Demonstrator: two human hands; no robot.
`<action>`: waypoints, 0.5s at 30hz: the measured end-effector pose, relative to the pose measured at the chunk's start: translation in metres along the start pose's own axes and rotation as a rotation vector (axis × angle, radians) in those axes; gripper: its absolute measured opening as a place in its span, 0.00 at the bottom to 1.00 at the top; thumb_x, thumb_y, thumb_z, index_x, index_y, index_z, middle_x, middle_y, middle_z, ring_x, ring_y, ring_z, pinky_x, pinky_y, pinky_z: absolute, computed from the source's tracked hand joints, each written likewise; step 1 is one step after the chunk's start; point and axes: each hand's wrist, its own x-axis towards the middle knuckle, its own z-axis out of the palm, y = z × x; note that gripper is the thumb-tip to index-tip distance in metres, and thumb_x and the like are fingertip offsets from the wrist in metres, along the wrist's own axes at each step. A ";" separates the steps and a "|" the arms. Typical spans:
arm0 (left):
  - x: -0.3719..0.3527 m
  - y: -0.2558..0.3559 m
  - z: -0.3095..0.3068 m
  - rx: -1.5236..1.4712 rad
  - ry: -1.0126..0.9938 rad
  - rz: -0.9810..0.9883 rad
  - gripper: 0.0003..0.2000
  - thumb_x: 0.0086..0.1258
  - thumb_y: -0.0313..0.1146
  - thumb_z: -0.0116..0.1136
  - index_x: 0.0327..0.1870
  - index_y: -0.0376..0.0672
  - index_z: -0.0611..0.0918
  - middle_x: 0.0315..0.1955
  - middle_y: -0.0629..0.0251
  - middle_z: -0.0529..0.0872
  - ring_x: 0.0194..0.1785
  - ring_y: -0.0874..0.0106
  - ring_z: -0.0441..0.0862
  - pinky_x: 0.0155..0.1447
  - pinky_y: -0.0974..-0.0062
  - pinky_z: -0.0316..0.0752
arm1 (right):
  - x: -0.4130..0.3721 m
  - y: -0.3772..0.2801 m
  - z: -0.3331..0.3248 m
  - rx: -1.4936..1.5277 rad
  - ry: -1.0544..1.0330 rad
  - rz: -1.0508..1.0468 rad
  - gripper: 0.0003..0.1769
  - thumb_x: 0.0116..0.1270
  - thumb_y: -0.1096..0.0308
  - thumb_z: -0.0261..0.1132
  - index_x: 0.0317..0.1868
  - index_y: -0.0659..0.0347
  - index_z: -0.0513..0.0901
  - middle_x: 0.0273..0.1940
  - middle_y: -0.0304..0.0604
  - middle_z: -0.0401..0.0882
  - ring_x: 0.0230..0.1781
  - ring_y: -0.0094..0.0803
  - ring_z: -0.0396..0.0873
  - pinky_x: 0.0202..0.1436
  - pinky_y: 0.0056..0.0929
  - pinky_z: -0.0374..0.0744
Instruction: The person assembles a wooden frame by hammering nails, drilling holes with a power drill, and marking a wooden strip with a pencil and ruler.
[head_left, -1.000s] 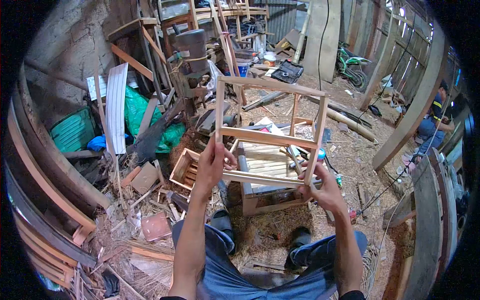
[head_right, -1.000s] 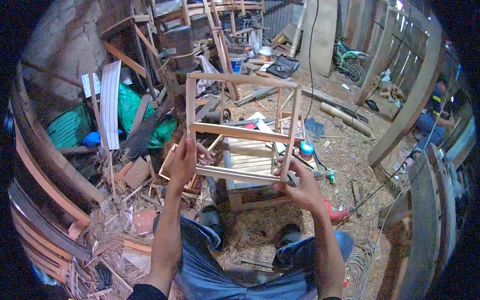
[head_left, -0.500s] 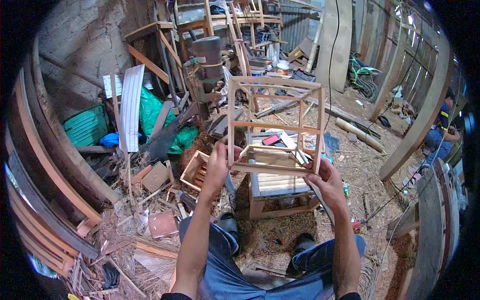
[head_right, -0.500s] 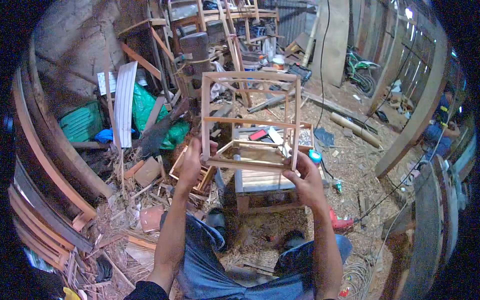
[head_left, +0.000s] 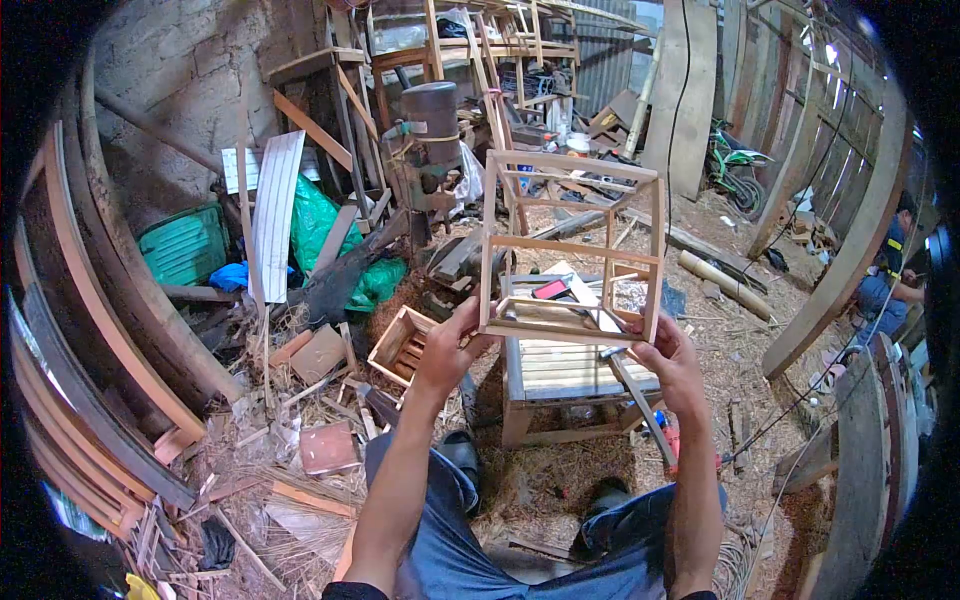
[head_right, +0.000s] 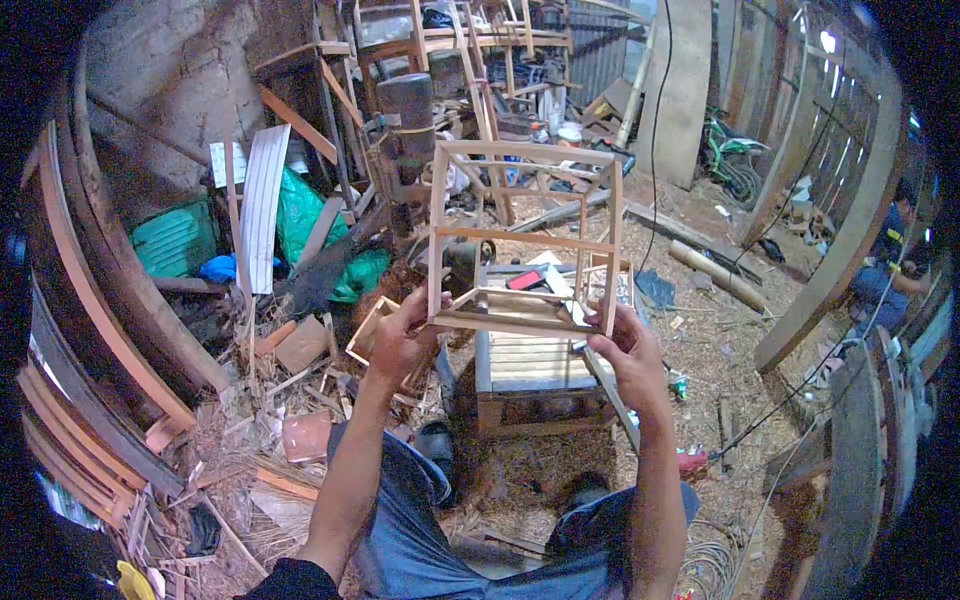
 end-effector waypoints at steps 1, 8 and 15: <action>0.001 -0.001 0.000 -0.015 -0.016 0.032 0.29 0.65 0.25 0.62 0.68 0.39 0.66 0.52 0.55 0.84 0.54 0.65 0.83 0.56 0.70 0.80 | 0.000 -0.001 0.000 -0.001 0.001 0.000 0.30 0.61 0.71 0.70 0.63 0.66 0.70 0.54 0.46 0.78 0.55 0.32 0.76 0.61 0.32 0.74; 0.000 0.010 -0.003 0.076 -0.043 -0.040 0.30 0.66 0.21 0.60 0.69 0.39 0.65 0.55 0.56 0.82 0.57 0.66 0.81 0.58 0.70 0.79 | -0.002 -0.005 0.001 -0.066 -0.011 0.007 0.29 0.62 0.72 0.69 0.62 0.66 0.71 0.52 0.44 0.79 0.54 0.31 0.77 0.61 0.31 0.74; -0.004 0.023 -0.007 -0.101 -0.073 -0.171 0.33 0.63 0.22 0.57 0.71 0.37 0.61 0.56 0.54 0.80 0.58 0.66 0.80 0.62 0.69 0.73 | -0.004 -0.002 0.004 -0.121 -0.007 0.001 0.28 0.61 0.75 0.68 0.62 0.65 0.71 0.50 0.42 0.79 0.52 0.29 0.77 0.59 0.28 0.75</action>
